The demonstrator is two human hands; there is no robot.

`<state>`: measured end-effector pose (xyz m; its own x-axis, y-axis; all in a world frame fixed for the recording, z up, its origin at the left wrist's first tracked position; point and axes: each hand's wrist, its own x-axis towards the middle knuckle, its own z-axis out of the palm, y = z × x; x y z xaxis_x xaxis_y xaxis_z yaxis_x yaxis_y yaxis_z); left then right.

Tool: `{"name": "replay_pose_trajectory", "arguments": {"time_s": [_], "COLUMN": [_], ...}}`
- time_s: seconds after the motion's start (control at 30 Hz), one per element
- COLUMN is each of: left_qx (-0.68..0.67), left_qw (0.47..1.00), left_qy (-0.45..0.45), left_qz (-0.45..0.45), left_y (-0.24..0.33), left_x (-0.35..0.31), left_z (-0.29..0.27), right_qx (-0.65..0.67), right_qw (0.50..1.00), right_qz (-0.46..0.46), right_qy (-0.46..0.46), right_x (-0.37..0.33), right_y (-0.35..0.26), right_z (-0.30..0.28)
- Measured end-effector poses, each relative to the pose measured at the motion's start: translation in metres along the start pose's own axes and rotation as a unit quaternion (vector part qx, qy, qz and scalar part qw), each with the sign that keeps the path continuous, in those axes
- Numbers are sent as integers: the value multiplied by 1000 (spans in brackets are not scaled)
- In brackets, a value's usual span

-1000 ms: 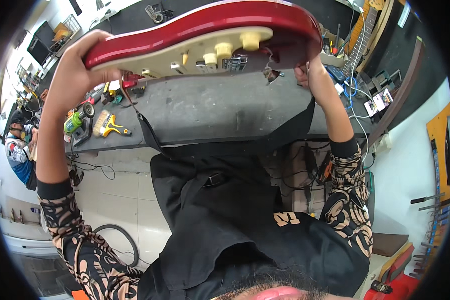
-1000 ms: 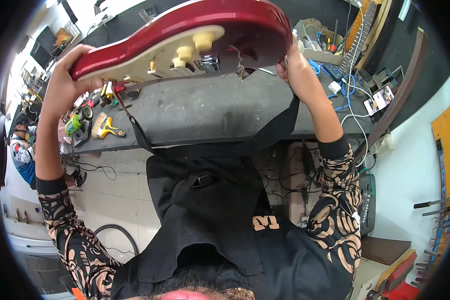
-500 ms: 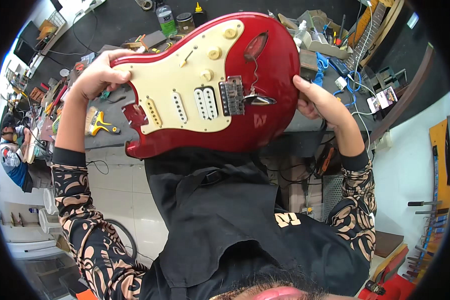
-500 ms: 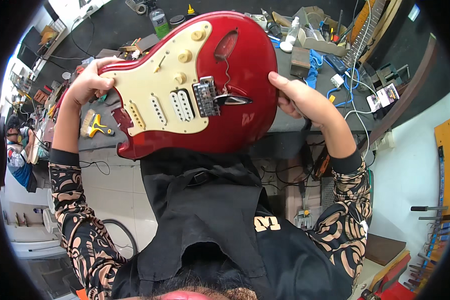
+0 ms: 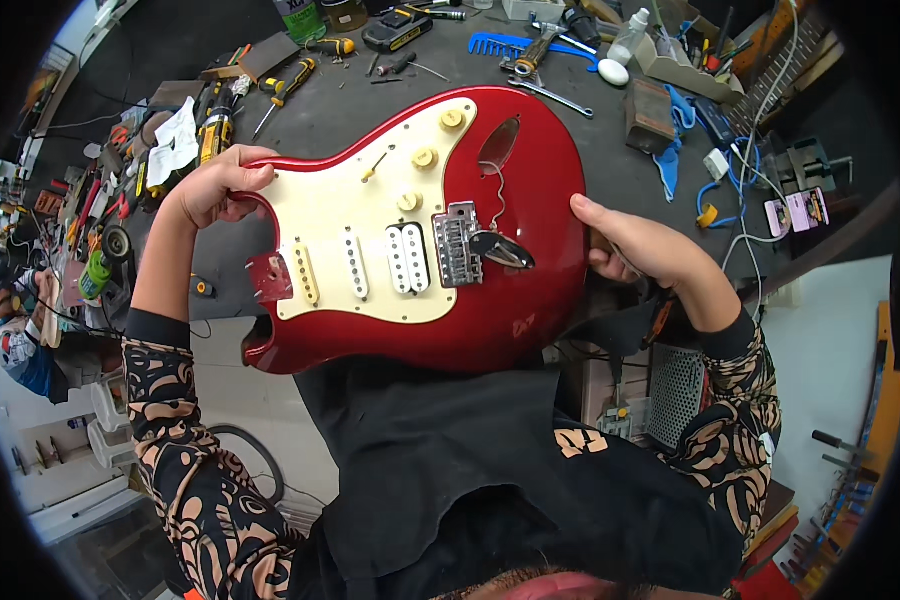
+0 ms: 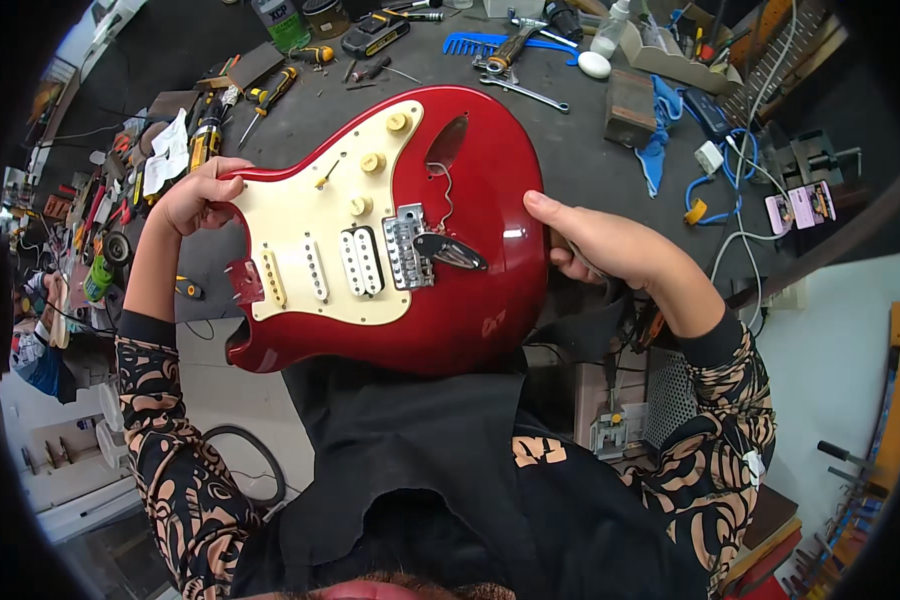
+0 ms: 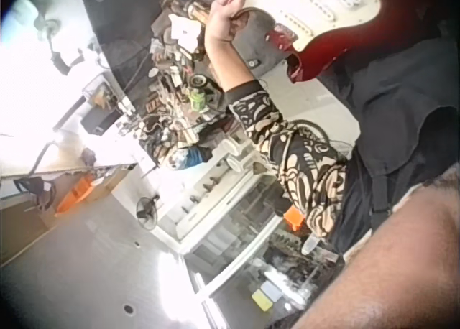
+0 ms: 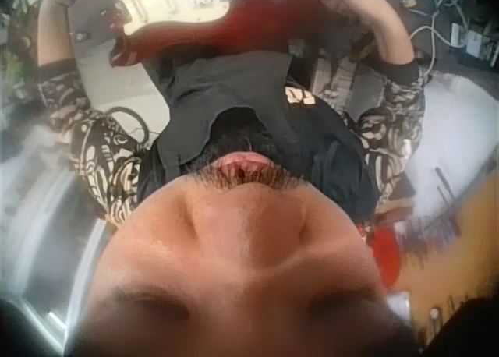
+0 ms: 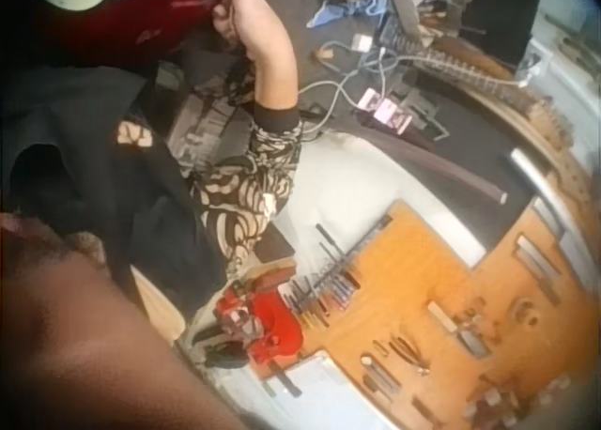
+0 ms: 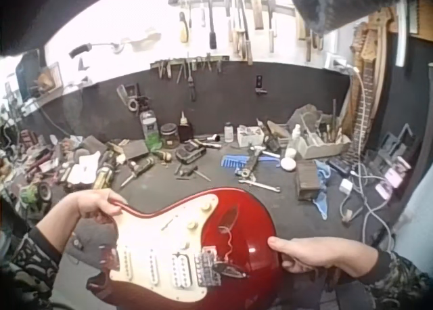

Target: The person sands a small wooden piece, then places a white pickguard onto a red electric guitar body. They secure the pickguard using a screwdriver and screws, then flip the guitar to attach a bridge pickup with a cordless drill. The workspace is cluttered with tools and guitar parts.

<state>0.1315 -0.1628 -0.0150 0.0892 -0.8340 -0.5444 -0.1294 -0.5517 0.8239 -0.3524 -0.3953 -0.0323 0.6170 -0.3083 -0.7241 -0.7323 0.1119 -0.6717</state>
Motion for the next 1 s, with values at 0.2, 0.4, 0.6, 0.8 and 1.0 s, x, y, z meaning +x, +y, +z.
{"name": "replay_pose_trajectory", "arguments": {"time_s": [0.2,0.4,0.6,0.8,1.0], "left_qx": [21,90,117,152,142], "left_qw": [993,963,943,933,914], "left_qy": [105,253,311,325,380], "left_qz": [-51,-36,-29,39,-14], "left_y": [-6,-10,-20,-36,-37], "left_x": [9,27,31,38,30], "left_z": [1,22,31,32,34], "right_qx": [-126,-225,-327,-431,-296], "right_qw": [991,968,931,889,885], "right_qz": [-9,15,-48,-132,-347], "right_qy": [-41,-110,-155,-85,97], "right_x": [21,51,44,47,55], "right_y": [-22,-23,-44,-57,-66], "right_z": [-5,-25,-37,-44,-16]}}
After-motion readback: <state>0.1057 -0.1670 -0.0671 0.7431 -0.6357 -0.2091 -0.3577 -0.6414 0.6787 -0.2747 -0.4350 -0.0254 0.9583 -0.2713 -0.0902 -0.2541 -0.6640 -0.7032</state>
